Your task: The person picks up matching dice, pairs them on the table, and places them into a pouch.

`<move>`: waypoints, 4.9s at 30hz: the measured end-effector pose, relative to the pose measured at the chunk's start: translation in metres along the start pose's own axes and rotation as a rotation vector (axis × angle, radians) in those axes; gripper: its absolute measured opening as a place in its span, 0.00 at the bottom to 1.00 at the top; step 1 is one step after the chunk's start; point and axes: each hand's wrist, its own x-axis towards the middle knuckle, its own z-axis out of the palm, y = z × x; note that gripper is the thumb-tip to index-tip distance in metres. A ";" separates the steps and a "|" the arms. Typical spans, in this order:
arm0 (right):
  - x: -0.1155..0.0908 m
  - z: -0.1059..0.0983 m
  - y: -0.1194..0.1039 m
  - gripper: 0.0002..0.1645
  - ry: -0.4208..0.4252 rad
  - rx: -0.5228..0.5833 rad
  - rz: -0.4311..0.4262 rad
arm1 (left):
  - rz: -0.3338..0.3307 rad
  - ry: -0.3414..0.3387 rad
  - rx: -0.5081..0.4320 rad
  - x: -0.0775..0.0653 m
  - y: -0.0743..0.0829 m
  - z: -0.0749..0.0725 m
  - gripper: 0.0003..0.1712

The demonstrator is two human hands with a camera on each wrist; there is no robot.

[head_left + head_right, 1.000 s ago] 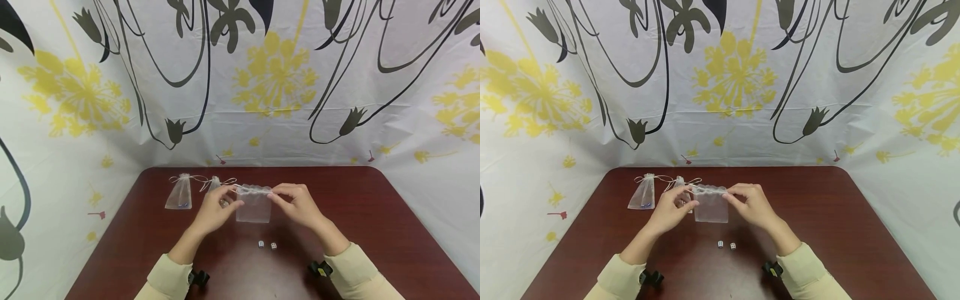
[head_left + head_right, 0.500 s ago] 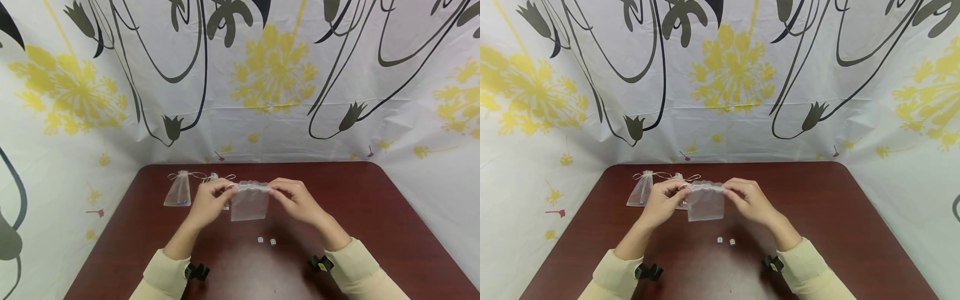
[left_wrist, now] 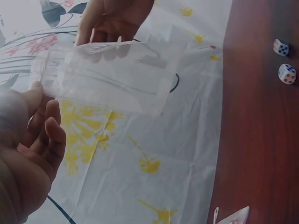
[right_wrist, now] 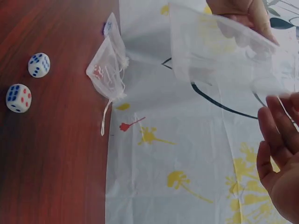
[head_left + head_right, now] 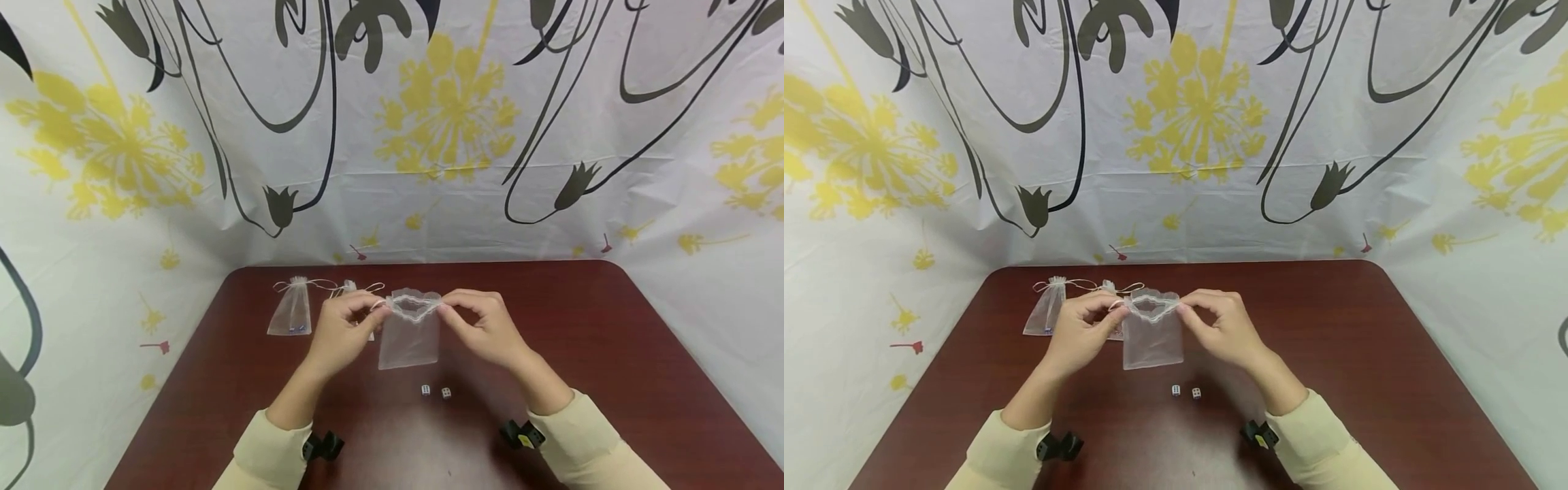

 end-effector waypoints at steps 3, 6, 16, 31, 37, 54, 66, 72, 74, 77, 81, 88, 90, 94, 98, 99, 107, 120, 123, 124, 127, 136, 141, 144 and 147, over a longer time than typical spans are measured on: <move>-0.001 0.006 0.000 0.09 0.030 -0.031 0.004 | 0.030 0.030 0.052 -0.002 -0.002 0.004 0.03; -0.001 0.013 -0.001 0.07 0.004 -0.020 -0.003 | 0.062 0.034 0.095 -0.003 -0.004 0.007 0.01; -0.009 0.026 0.004 0.12 -0.024 -0.021 0.013 | 0.082 0.062 0.125 -0.010 -0.013 -0.001 0.02; -0.066 0.049 0.040 0.25 -0.138 -0.076 0.218 | 0.089 0.125 0.123 -0.016 -0.021 -0.016 0.03; -0.079 0.053 0.047 0.22 -0.193 -0.068 0.255 | 0.090 0.134 0.122 -0.017 -0.021 -0.016 0.03; -0.088 0.057 0.053 0.17 -0.536 -0.289 0.155 | 0.070 0.124 0.117 -0.017 -0.020 -0.015 0.03; -0.089 0.056 0.055 0.13 -0.574 -0.350 0.055 | 0.081 0.114 0.116 -0.018 -0.020 -0.016 0.02; -0.086 0.053 0.053 0.08 -0.529 -0.311 0.068 | 0.081 0.109 0.119 -0.019 -0.021 -0.016 0.03; -0.081 0.049 0.050 0.05 -0.496 -0.270 0.082 | 0.080 0.111 0.124 -0.019 -0.022 -0.015 0.03; -0.071 0.043 0.045 0.06 -0.433 -0.201 0.082 | 0.075 0.115 0.126 -0.019 -0.022 -0.015 0.03; -0.055 0.032 0.041 0.08 -0.346 -0.142 0.046 | 0.067 0.111 0.120 -0.019 -0.021 -0.015 0.03; -0.038 0.015 0.031 0.07 -0.289 -0.128 0.050 | 0.065 0.095 0.119 -0.019 -0.021 -0.015 0.01; -0.034 0.012 0.029 0.06 -0.286 -0.133 0.058 | 0.059 0.089 0.117 -0.019 -0.022 -0.015 0.00; -0.027 0.004 0.024 0.07 -0.277 -0.141 0.074 | 0.043 0.081 0.122 -0.020 -0.026 -0.015 0.01; -0.018 -0.003 0.021 0.07 -0.264 -0.139 0.071 | 0.027 0.078 0.121 -0.021 -0.026 -0.014 0.00; -0.016 -0.004 0.020 0.07 -0.261 -0.138 0.070 | 0.024 0.075 0.121 -0.022 -0.027 -0.014 0.00; 0.005 -0.016 0.009 0.09 -0.218 -0.156 0.022 | 0.010 0.060 0.121 -0.023 -0.035 -0.014 0.02; 0.031 -0.002 -0.006 0.08 -0.246 -0.127 -0.025 | 0.035 0.052 0.109 -0.019 -0.031 -0.006 0.05; 0.036 0.003 -0.008 0.09 -0.252 -0.116 -0.042 | 0.041 0.039 0.106 -0.019 -0.032 -0.004 0.03; 0.038 0.005 -0.008 0.08 -0.253 -0.114 -0.048 | 0.041 0.035 0.103 -0.018 -0.031 -0.003 0.03; 0.041 0.010 -0.008 0.08 -0.256 -0.111 -0.073 | 0.042 0.024 0.098 -0.017 -0.031 -0.001 0.02; 0.040 0.014 -0.007 0.11 -0.251 -0.122 -0.085 | 0.060 0.013 0.100 -0.018 -0.031 -0.001 0.02; 0.036 0.013 -0.005 0.12 -0.242 -0.128 -0.053 | 0.065 0.015 0.098 -0.020 -0.031 -0.003 0.03; 0.032 0.010 -0.003 0.13 -0.232 -0.134 -0.034 | 0.067 0.020 0.099 -0.021 -0.032 -0.004 0.02; 0.026 0.006 -0.001 0.14 -0.211 -0.143 -0.016 | 0.068 0.030 0.105 -0.021 -0.032 -0.005 0.02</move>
